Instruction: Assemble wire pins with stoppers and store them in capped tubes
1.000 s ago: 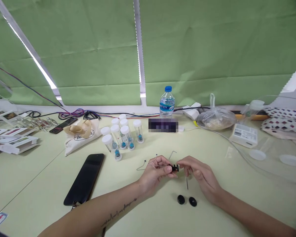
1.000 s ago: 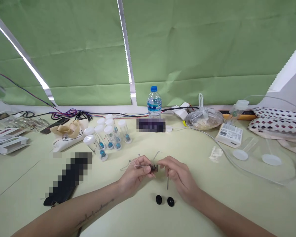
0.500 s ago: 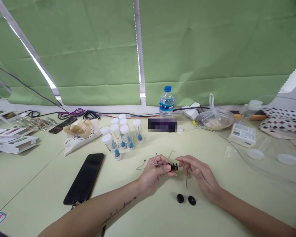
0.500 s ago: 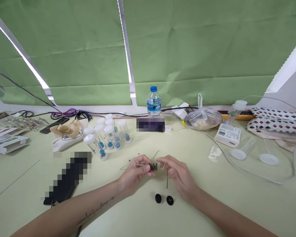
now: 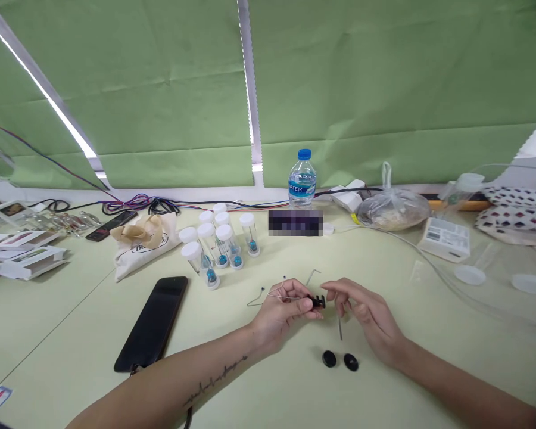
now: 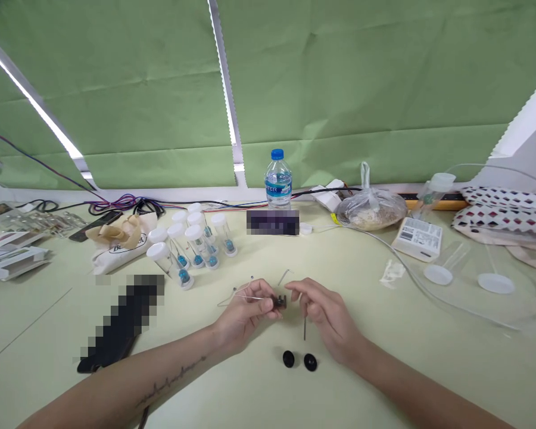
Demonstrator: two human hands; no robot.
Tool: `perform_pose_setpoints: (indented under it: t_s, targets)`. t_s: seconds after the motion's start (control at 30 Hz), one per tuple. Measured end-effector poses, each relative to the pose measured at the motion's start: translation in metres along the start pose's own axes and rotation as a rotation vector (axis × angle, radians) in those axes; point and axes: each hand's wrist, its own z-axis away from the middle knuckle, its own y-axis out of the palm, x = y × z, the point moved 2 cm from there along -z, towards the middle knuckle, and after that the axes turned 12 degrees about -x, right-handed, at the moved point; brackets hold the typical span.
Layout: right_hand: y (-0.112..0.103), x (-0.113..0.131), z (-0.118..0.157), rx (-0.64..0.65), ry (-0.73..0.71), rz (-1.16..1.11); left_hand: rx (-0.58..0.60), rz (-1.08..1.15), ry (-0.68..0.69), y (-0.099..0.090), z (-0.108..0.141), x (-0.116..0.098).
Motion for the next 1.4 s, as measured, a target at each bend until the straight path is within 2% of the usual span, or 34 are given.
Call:
perform_pose_setpoints:
  t_s: [0.13, 0.4, 0.6, 0.83, 1.13, 1.3, 1.4]
  targets:
    - [0.0009, -0.0009, 0.0002, 0.037, -0.031, 0.012, 0.021, -0.005, 0.014, 0.0001, -0.0004, 0.0003]
    - [0.0007, -0.0016, -0.0018, 0.024, -0.043, 0.034, -0.002, 0.016, 0.015, -0.0004, -0.0004, 0.0008]
    - [0.0007, -0.0035, -0.0014, 0.002, 0.043, 0.006, 0.005, 0.031, -0.004, -0.0029, -0.0028, 0.0038]
    - [0.0012, 0.0003, -0.0049, 0.063, -0.032, 0.021, -0.001, 0.035, -0.018, -0.0011, -0.0017, 0.0022]
    - [0.0023, -0.0026, -0.0042, 0.013, 0.004, 0.029, -0.018, 0.017, 0.010, -0.0007, -0.0009, 0.0007]
    - [0.0012, -0.0045, -0.0028, -0.022, 0.089, -0.008, 0.000, -0.016, 0.005, -0.0015, -0.0015, 0.0022]
    - [0.0013, -0.0023, -0.0035, 0.012, 0.065, -0.026, -0.009, -0.027, 0.003, -0.0020, -0.0019, 0.0030]
